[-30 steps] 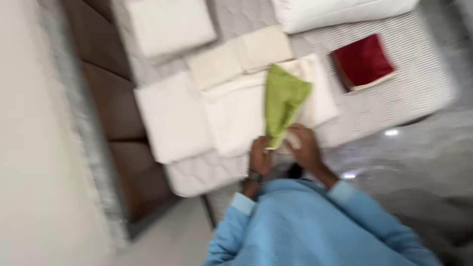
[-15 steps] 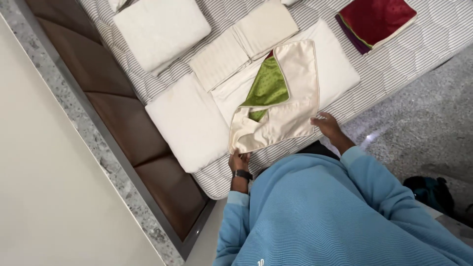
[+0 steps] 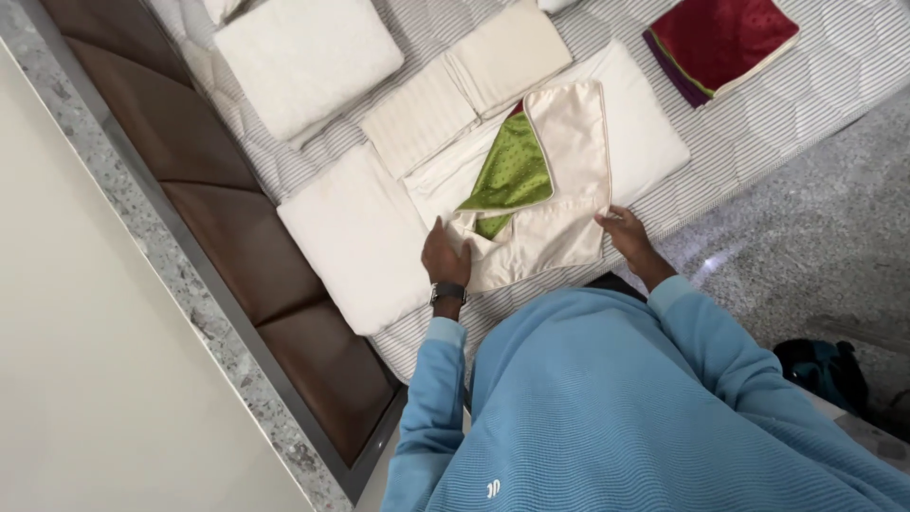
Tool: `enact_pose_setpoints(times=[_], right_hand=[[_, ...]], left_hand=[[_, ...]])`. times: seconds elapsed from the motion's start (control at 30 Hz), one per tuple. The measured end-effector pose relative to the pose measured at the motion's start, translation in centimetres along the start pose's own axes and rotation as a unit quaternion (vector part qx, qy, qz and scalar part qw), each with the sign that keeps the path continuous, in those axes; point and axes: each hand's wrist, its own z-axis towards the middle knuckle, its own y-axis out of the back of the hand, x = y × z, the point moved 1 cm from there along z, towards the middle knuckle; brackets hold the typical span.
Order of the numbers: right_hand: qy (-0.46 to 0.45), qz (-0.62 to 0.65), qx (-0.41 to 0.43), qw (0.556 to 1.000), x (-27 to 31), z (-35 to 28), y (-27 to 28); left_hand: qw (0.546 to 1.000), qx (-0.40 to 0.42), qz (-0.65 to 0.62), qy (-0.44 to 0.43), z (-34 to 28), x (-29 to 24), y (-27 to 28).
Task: The person folds a green towel and a red towel on a bed, placing them in a neat stack. They then proceed to fold several white sheets and pillowcases, smoothing each item and stacking them on the bed.
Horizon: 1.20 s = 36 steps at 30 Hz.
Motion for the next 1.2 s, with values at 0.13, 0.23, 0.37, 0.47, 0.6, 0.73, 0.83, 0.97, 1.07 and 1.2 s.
enact_pose_setpoints(times=[0.13,0.23,0.37,0.47,0.6,0.73,0.83,0.97,1.07,1.2], right_hand=[[-0.021,0.063,0.012,0.998,1.8,0.0,0.5],[0.016,0.003,0.016,1.000,2.6,0.1,0.8],[0.056,0.017,-0.005,0.998,5.5,0.3,2.6],[0.119,0.049,-0.054,0.990,8.6,0.9,5.0],[0.191,0.107,-0.124,0.968,13.2,-1.1,7.4],[0.274,0.137,-0.079,0.949,16.0,-2.9,7.2],[0.274,0.141,-0.059,0.949,11.1,0.7,7.4],[0.035,-0.164,0.006,0.986,6.0,0.5,5.9],[-0.049,-0.299,0.049,0.952,-0.7,0.0,6.2],[0.019,-0.316,0.115,0.942,-19.1,10.4,9.7]], left_hand=[[0.999,0.041,-0.008,-0.025,3.1,-2.0,-1.3],[0.995,0.097,-0.009,0.002,3.1,-2.5,-1.9],[0.993,0.111,-0.026,0.022,3.0,-2.5,-2.3],[0.987,0.076,-0.107,0.088,2.8,1.8,-5.4],[0.922,0.015,-0.291,0.254,0.9,6.6,-6.8],[0.821,-0.046,-0.475,0.313,1.9,-3.0,1.3],[0.741,-0.060,-0.573,0.344,1.5,-1.3,-0.4],[0.846,0.031,-0.374,0.379,-2.2,9.6,-8.7],[0.880,0.081,-0.304,0.355,-3.4,9.5,-8.7],[0.886,0.155,-0.320,0.297,-1.5,3.3,-5.2]])
